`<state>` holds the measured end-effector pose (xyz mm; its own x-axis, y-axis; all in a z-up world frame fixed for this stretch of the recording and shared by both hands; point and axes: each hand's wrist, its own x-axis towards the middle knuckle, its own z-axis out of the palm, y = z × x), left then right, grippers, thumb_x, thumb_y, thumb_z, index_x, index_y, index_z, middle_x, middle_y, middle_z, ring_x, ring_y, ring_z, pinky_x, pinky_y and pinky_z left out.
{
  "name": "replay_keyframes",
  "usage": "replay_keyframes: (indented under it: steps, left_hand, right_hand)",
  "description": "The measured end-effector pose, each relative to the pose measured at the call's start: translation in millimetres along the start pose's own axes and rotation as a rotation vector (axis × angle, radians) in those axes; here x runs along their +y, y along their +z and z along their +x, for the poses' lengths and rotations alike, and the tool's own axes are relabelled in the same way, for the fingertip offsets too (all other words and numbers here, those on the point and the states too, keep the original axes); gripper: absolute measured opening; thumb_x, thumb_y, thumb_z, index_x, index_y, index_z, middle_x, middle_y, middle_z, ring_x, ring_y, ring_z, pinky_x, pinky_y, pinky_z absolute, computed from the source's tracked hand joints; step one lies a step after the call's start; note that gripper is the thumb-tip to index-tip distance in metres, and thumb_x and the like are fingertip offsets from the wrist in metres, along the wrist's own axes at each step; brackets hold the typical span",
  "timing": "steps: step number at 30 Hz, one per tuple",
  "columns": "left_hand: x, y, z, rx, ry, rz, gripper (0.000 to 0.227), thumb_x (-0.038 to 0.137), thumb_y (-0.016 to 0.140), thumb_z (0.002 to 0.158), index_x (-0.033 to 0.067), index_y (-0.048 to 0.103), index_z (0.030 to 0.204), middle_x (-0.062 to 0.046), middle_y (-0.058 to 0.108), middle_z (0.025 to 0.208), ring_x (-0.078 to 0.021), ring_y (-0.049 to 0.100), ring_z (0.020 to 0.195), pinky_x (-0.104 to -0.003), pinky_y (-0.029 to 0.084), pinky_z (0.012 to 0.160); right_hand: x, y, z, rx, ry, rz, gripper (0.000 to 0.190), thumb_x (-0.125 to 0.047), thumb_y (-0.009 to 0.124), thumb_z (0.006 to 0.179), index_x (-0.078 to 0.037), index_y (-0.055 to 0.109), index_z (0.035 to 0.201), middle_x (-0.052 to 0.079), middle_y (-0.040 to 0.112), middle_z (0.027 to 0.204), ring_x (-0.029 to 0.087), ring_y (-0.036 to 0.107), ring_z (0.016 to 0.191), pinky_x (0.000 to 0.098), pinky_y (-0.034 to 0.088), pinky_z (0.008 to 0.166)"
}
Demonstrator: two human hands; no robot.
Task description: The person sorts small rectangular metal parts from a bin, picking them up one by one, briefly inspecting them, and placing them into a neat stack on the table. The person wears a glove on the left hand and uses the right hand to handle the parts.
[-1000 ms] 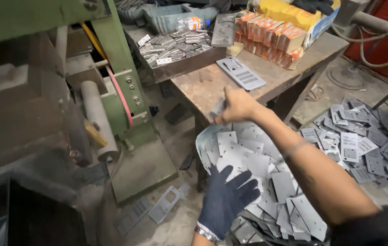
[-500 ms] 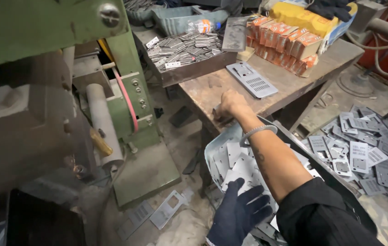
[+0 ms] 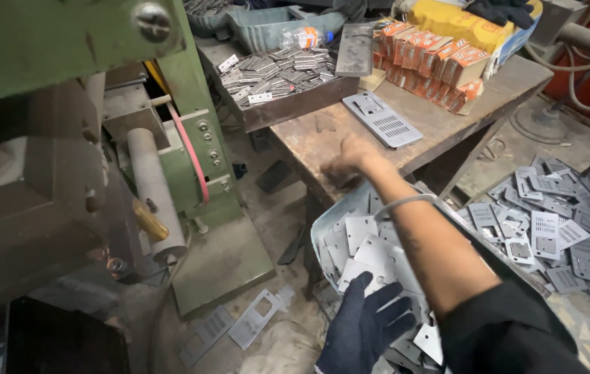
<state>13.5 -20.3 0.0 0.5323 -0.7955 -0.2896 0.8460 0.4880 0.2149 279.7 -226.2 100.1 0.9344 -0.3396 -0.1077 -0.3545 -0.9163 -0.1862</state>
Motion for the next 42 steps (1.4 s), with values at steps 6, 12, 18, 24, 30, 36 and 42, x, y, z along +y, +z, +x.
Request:
replay_keyframes:
  steps: [6, 12, 18, 24, 30, 36, 42]
  left_hand:
    - [3, 4, -9, -0.075, 0.026, -0.007, 0.075, 0.051, 0.055, 0.097, 0.0087, 0.03, 0.154, -0.025, 0.054, 0.147, -0.0381, 0.063, 0.123, -0.052, 0.055, 0.103]
    - [-3, 4, -8, 0.045, 0.111, 0.018, 0.046, 0.049, 0.06, 0.1, 0.0051, 0.059, 0.115, -0.016, 0.069, 0.097, -0.03, 0.068, 0.087, -0.047, 0.06, 0.082]
    - [-4, 10, -13, 0.069, 0.133, -0.019, 0.041, 0.052, 0.062, 0.099, 0.0102, 0.061, 0.097, -0.005, 0.064, 0.076, -0.0204, 0.062, 0.069, -0.038, 0.056, 0.068]
    - [-7, 27, -23, 0.157, 0.199, 0.108, 0.044, 0.05, 0.057, 0.097, 0.007, 0.059, 0.108, -0.009, 0.067, 0.085, -0.0232, 0.065, 0.077, -0.042, 0.06, 0.079]
    - [-7, 30, -22, 0.139, 0.196, 0.183, 0.059, 0.05, 0.057, 0.098, -0.0012, 0.054, 0.127, -0.016, 0.066, 0.106, -0.0285, 0.069, 0.095, -0.046, 0.059, 0.095]
    - [4, 65, -53, -0.006, 0.182, 0.241, 0.063, 0.055, 0.053, 0.094, 0.01, 0.053, 0.137, -0.014, 0.066, 0.123, -0.0323, 0.066, 0.104, -0.048, 0.058, 0.089]
    - [0, 60, -53, 0.131, 0.247, 0.193, 0.056, 0.048, 0.047, 0.101, 0.0056, 0.056, 0.136, -0.013, 0.067, 0.131, -0.0285, 0.067, 0.113, -0.049, 0.058, 0.094]
  right_hand:
    - [26, -34, -111, 0.309, -0.372, 0.358, 0.067, -0.053, 0.076, 0.08, -0.002, 0.065, 0.122, 0.02, 0.07, 0.116, 0.03, 0.073, 0.102, 0.0418, 0.057, 0.088]
    - [61, -10, -218, 0.068, -0.379, -0.008, 0.068, -0.055, 0.081, 0.076, -0.009, 0.065, 0.123, 0.018, 0.067, 0.112, 0.035, 0.066, 0.106, 0.0463, 0.055, 0.089]
    - [75, 22, -254, 0.12, -0.287, -0.08, 0.07, -0.047, 0.089, 0.063, -0.01, 0.067, 0.119, 0.017, 0.067, 0.114, 0.041, 0.061, 0.108, 0.0504, 0.051, 0.086]
    - [112, 21, -250, 0.239, -0.151, 0.433, 0.018, -0.021, 0.074, 0.082, -0.008, 0.077, 0.095, 0.009, 0.076, 0.085, 0.024, 0.072, 0.082, 0.0363, 0.056, 0.076]
    - [121, 6, -282, 0.137, -0.071, 1.056, 0.015, -0.006, 0.078, 0.087, -0.003, 0.072, 0.1, 0.002, 0.071, 0.089, 0.011, 0.064, 0.082, 0.0261, 0.052, 0.074]
    - [104, -18, -315, -0.062, -0.235, 1.103, 0.027, -0.009, 0.073, 0.087, -0.007, 0.069, 0.114, 0.0, 0.071, 0.098, 0.009, 0.066, 0.091, 0.0253, 0.055, 0.081]
    - [91, -24, -330, 0.065, -0.194, 0.732, 0.025, -0.02, 0.072, 0.091, -0.009, 0.07, 0.113, -0.001, 0.075, 0.095, 0.009, 0.072, 0.082, 0.0268, 0.059, 0.076]
